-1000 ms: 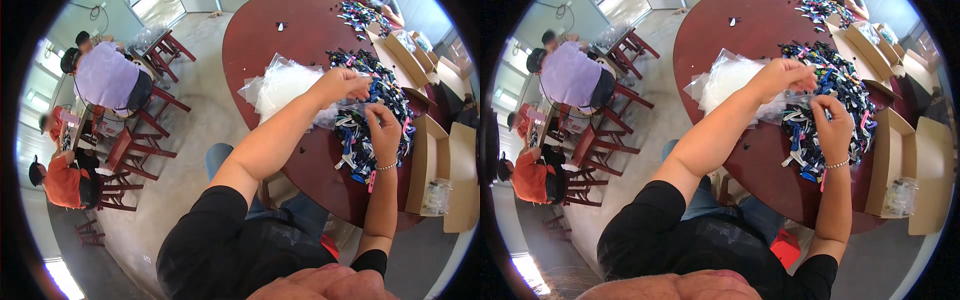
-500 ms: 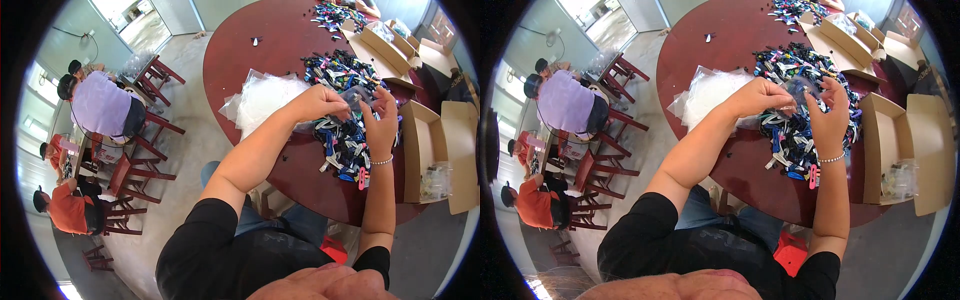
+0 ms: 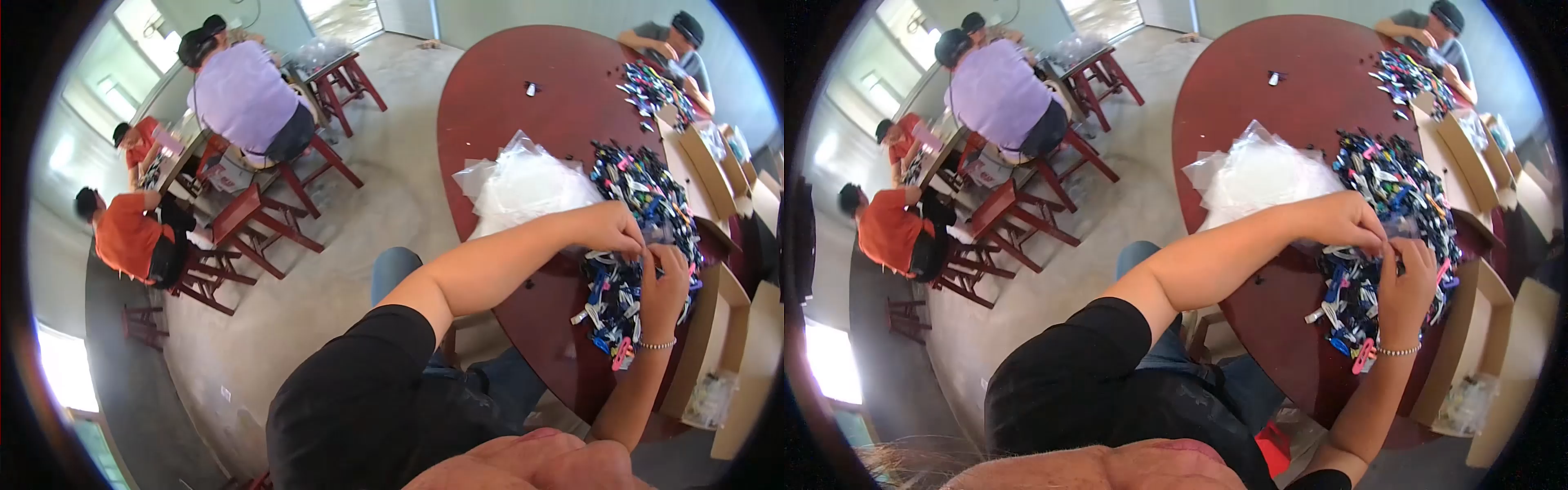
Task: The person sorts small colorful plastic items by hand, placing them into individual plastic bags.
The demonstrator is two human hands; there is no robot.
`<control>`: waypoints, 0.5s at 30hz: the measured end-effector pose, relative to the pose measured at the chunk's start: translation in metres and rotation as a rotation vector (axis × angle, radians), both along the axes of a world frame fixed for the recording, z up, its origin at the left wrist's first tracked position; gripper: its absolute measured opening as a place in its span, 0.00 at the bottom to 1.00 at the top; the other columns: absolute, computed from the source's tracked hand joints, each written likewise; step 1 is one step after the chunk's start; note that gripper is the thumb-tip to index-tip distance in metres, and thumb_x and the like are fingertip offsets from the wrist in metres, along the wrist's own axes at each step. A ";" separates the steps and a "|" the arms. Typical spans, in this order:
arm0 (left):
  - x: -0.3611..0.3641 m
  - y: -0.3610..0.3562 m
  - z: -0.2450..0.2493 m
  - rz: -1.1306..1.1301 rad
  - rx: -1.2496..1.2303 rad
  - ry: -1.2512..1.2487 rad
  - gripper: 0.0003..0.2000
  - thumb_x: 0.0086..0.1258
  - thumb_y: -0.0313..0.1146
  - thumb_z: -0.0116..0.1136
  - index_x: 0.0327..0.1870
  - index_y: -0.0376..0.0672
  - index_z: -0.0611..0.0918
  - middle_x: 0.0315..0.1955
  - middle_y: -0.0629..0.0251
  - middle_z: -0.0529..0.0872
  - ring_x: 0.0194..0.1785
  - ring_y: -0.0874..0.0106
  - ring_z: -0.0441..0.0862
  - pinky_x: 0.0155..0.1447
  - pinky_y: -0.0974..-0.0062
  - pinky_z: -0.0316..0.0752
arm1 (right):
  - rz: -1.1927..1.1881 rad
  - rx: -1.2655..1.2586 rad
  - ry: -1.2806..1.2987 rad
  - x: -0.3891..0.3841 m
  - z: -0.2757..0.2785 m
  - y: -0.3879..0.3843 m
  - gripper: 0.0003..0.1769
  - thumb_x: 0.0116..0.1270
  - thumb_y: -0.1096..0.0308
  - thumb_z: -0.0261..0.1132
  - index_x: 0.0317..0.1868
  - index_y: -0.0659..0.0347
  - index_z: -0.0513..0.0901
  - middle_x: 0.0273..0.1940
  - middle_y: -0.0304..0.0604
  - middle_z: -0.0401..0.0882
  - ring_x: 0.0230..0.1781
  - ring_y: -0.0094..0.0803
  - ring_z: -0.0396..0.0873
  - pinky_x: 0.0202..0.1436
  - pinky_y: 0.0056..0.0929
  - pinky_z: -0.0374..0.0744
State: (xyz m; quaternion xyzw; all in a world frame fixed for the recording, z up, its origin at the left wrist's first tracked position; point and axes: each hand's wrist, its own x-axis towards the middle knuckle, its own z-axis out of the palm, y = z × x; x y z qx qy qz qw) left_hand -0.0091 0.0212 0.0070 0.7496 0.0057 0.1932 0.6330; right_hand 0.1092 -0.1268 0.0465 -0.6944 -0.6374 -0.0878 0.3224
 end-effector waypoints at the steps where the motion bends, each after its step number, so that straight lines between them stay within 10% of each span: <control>1: 0.000 0.001 -0.002 0.017 0.001 -0.002 0.10 0.62 0.28 0.60 0.42 0.35 0.86 0.31 0.61 0.89 0.36 0.77 0.85 0.44 0.79 0.79 | 0.017 0.001 -0.002 -0.003 0.003 0.001 0.04 0.61 0.74 0.65 0.33 0.66 0.79 0.37 0.46 0.79 0.37 0.40 0.76 0.45 0.35 0.74; 5: 0.001 0.000 -0.006 -0.025 0.061 -0.004 0.13 0.57 0.21 0.62 0.45 0.38 0.85 0.34 0.62 0.89 0.38 0.77 0.85 0.45 0.80 0.79 | -0.039 0.293 -0.395 -0.015 0.012 0.000 0.03 0.57 0.77 0.66 0.31 0.65 0.79 0.37 0.44 0.80 0.37 0.42 0.77 0.43 0.35 0.75; 15: 0.003 0.000 -0.003 0.002 0.240 0.071 0.15 0.55 0.20 0.63 0.46 0.37 0.84 0.34 0.63 0.89 0.40 0.76 0.86 0.48 0.77 0.79 | 0.109 -0.055 0.104 -0.007 0.006 -0.005 0.06 0.64 0.76 0.63 0.41 0.67 0.82 0.40 0.46 0.84 0.37 0.30 0.82 0.44 0.27 0.78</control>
